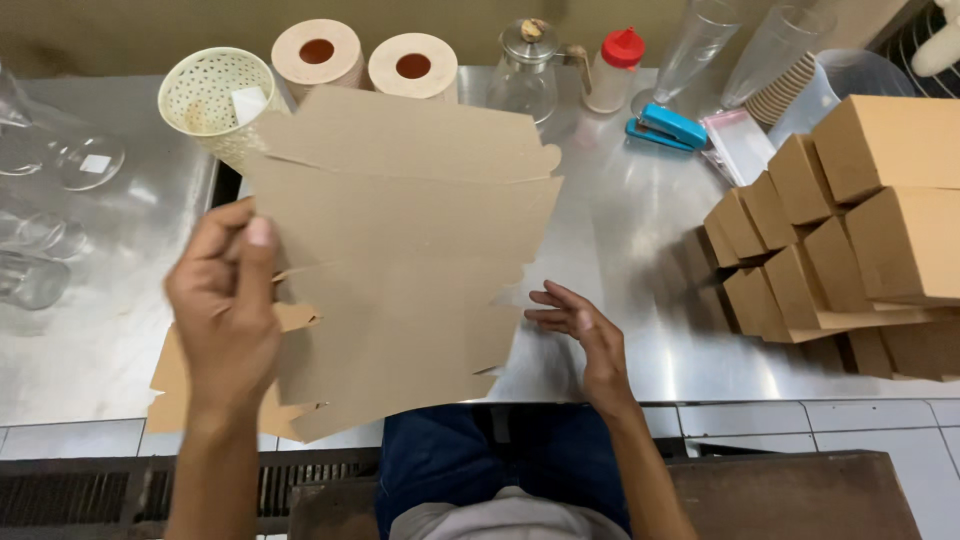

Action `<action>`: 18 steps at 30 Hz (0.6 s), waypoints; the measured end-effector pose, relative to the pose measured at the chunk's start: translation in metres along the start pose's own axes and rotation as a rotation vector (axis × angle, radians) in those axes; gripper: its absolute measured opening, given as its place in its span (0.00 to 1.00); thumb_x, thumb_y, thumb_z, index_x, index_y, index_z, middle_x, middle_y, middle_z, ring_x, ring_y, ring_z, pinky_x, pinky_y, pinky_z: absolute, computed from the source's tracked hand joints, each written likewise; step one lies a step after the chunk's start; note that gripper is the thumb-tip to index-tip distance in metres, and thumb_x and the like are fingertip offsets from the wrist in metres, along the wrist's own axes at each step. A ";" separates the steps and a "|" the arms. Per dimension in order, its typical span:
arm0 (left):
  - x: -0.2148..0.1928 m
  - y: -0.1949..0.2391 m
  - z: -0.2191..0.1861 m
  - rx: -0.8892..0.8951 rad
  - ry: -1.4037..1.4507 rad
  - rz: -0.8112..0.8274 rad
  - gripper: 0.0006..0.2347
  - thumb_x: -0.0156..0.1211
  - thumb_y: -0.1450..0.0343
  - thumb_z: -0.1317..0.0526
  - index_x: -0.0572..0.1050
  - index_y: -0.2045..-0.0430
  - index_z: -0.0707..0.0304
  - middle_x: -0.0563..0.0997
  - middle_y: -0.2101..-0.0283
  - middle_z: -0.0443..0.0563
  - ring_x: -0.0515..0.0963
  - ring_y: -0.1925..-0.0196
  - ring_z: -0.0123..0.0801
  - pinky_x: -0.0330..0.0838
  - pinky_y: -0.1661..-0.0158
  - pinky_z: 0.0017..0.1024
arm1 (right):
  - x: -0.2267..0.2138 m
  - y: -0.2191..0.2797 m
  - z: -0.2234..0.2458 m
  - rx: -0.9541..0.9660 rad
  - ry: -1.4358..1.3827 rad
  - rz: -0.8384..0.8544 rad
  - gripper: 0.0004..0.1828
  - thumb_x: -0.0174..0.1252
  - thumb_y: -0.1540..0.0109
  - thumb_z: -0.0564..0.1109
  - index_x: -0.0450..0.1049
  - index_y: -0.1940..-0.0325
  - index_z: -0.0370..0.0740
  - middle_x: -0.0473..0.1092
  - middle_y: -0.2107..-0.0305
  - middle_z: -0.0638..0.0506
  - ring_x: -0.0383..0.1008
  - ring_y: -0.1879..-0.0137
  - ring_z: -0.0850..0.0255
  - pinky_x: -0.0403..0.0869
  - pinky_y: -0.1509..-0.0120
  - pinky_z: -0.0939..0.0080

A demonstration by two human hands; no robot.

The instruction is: The person folds and assembles cardboard boxes by hand at a metal table.

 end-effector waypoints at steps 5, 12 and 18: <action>0.084 -0.006 0.097 -0.135 0.337 0.046 0.11 0.47 0.18 0.64 0.74 0.47 0.71 0.83 0.56 0.58 0.82 0.56 0.33 0.80 0.53 0.34 | -0.051 0.008 -0.040 0.081 -0.123 -0.140 0.35 0.36 0.28 0.59 0.70 0.32 0.30 0.79 0.58 0.36 0.82 0.55 0.48 0.79 0.50 0.49; 0.165 0.021 0.161 -0.283 0.221 0.162 0.13 0.50 0.23 0.70 0.71 0.44 0.77 0.82 0.49 0.69 0.84 0.48 0.49 0.79 0.50 0.43 | -0.101 0.004 -0.067 0.161 0.285 -0.334 0.17 0.62 0.37 0.33 0.80 0.44 0.38 0.79 0.67 0.46 0.77 0.67 0.65 0.75 0.67 0.68; 0.185 0.040 0.124 0.012 -0.299 0.335 0.32 0.63 0.29 0.70 0.55 0.28 0.71 0.49 0.26 0.78 0.46 0.24 0.77 0.47 0.30 0.70 | -0.081 0.008 0.001 0.058 1.003 -0.322 0.13 0.66 0.38 0.39 0.83 0.48 0.37 0.78 0.60 0.45 0.79 0.55 0.48 0.78 0.53 0.49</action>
Point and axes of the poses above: each hand's wrist, its own y-axis away from the middle knuckle, its own x-axis out of the palm, z = x × y, the point moved 10 cm from there along -y, towards the middle knuckle
